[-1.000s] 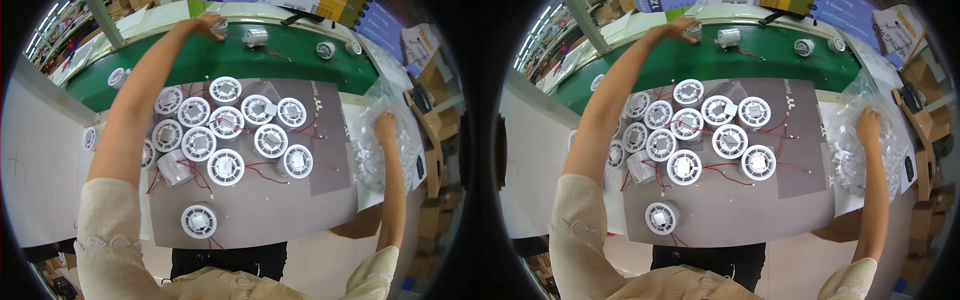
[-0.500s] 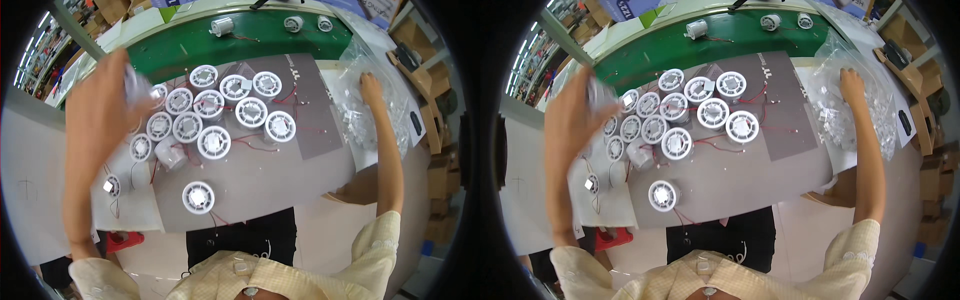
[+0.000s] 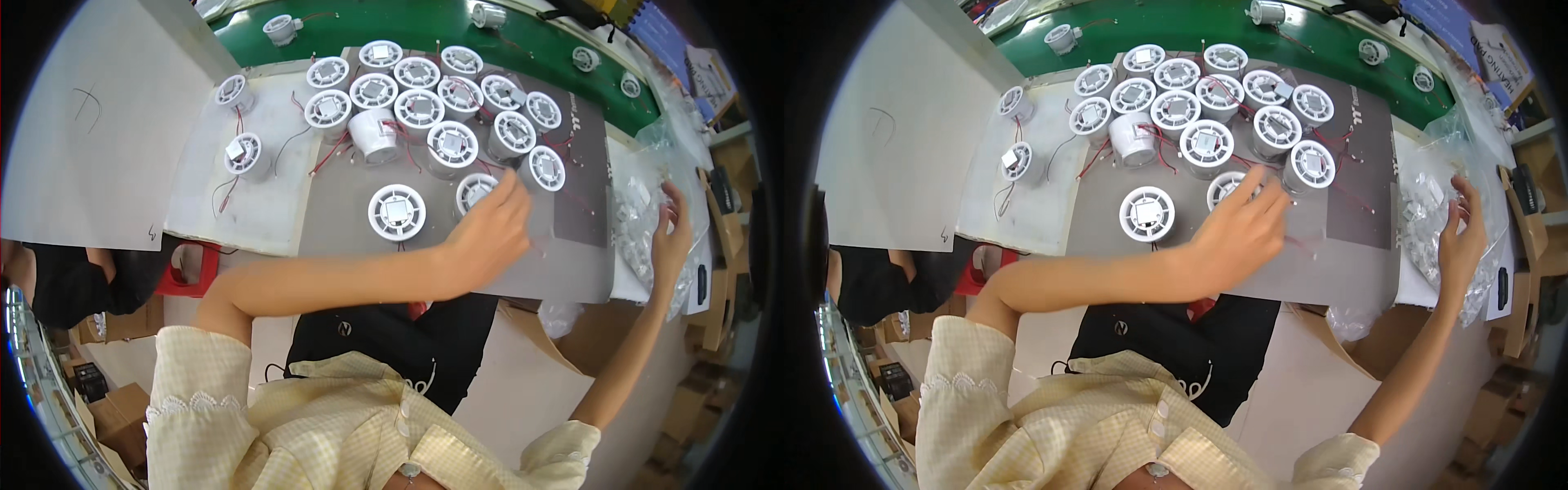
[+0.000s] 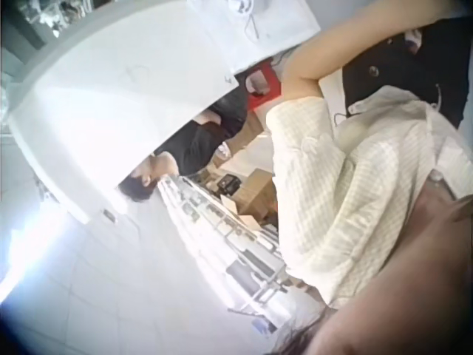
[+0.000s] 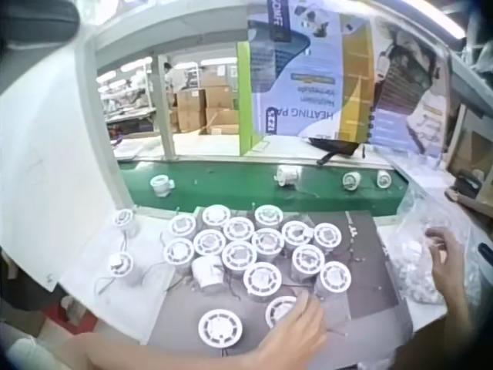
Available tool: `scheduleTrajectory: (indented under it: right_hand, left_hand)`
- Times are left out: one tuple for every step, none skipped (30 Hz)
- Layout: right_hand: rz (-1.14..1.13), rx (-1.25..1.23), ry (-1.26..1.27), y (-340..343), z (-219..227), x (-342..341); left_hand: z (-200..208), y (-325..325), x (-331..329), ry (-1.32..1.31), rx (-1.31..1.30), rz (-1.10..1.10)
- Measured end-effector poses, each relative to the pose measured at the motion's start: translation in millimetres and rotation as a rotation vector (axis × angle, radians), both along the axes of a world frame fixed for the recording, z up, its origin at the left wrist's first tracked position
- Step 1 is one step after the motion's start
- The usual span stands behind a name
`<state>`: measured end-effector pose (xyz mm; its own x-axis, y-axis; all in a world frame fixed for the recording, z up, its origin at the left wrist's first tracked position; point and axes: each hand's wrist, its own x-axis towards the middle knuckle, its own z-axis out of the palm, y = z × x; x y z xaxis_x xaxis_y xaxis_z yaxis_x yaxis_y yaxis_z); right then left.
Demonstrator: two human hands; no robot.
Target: Assembling small electronic fan units by attaching plastic wire connectors to the cabling.
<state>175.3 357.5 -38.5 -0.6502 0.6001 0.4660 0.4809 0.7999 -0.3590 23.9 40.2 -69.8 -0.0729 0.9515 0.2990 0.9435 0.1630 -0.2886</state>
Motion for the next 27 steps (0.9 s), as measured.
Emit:
scheduleTrajectory:
  right_hand:
    - [0.061,0.043,0.063,-9,-4,8]
    - [0.115,0.093,0.123,-19,-4,17]
    - [0.068,-0.012,0.113,-33,-8,15]
    - [0.088,-0.083,0.176,-47,-13,16]
    - [0.106,-0.276,0.252,-63,-19,12]
    - [0.183,-0.372,0.356,-83,-28,8]
    - [0.279,-0.341,0.403,-102,-30,2]
    - [0.310,-0.537,0.489,-119,-33,2]
    - [0.372,-0.773,0.612,-133,-33,3]
    - [0.368,-0.867,0.636,-138,-34,8]
    - [0.371,-0.958,0.644,-138,-38,14]
    - [0.377,-1.050,0.652,-138,-43,18]
    - [0.356,-1.051,0.656,-138,-45,21]
    - [0.425,-1.170,0.701,-139,-47,22]
    - [0.498,-1.288,0.745,-140,-49,23]
    - [0.485,-1.291,0.745,-141,-51,24]
    - [0.498,-1.290,0.766,-142,-51,22]
    - [0.512,-1.289,0.786,-142,-52,21]
    - [0.511,-1.293,0.787,-140,-55,22]
    - [0.493,-1.281,0.774,-138,-59,24]
    - [0.474,-1.268,0.762,-137,-61,25]
    - [0.471,-1.270,0.764,-137,-61,24]
    - [0.414,-1.202,0.733,-140,-58,21]
    - [0.357,-1.135,0.701,-142,-56,18]
    - [0.357,-1.140,0.703,-145,-56,16]
    - [0.343,-1.059,0.701,-147,-53,15]
    - [0.328,-0.979,0.698,-148,-53,15]
  left_hand:
    - [1,5,-4,-0.009,-0.003,-0.019]
    - [4,10,-8,-0.149,-0.141,-0.079]
    - [5,17,-8,-0.286,-0.286,-0.150]
    - [4,21,-8,-0.297,-0.289,-0.211]
    - [6,16,-14,-0.416,-0.164,-0.206]
    - [4,14,-21,-0.545,-0.044,-0.206]
    - [5,13,-25,-0.605,0.014,-0.206]
    - [5,14,-28,-0.673,0.068,-0.204]
    - [7,17,-30,-0.690,0.054,-0.242]
    - [8,20,-33,-0.743,0.077,-0.263]
    - [9,23,-34,-0.790,0.101,-0.269]
    - [12,27,-32,-0.799,0.087,-0.286]
    - [15,30,-30,-0.889,0.041,-0.262]
    - [16,31,-28,-0.978,-0.005,-0.231]
    - [15,33,-29,-0.986,-0.014,-0.236]
    - [13,36,-31,-1.021,-0.030,-0.279]
    - [14,38,-33,-1.049,-0.044,-0.316]
    - [16,40,-34,-1.050,-0.047,-0.312]
    - [19,42,-35,-1.157,-0.073,-0.312]
    - [21,44,-36,-1.263,-0.099,-0.312]
    - [22,46,-37,-1.263,-0.103,-0.311]
    - [22,49,-38,-1.322,-0.110,-0.328]
    - [22,50,-38,-1.378,-0.116,-0.339]
    - [22,51,-38,-1.377,-0.120,-0.333]
    - [21,51,-37,-1.399,-0.092,-0.316]
    - [21,52,-36,-1.423,-0.062,-0.304]
    - [22,53,-35,-1.426,-0.065,-0.304]
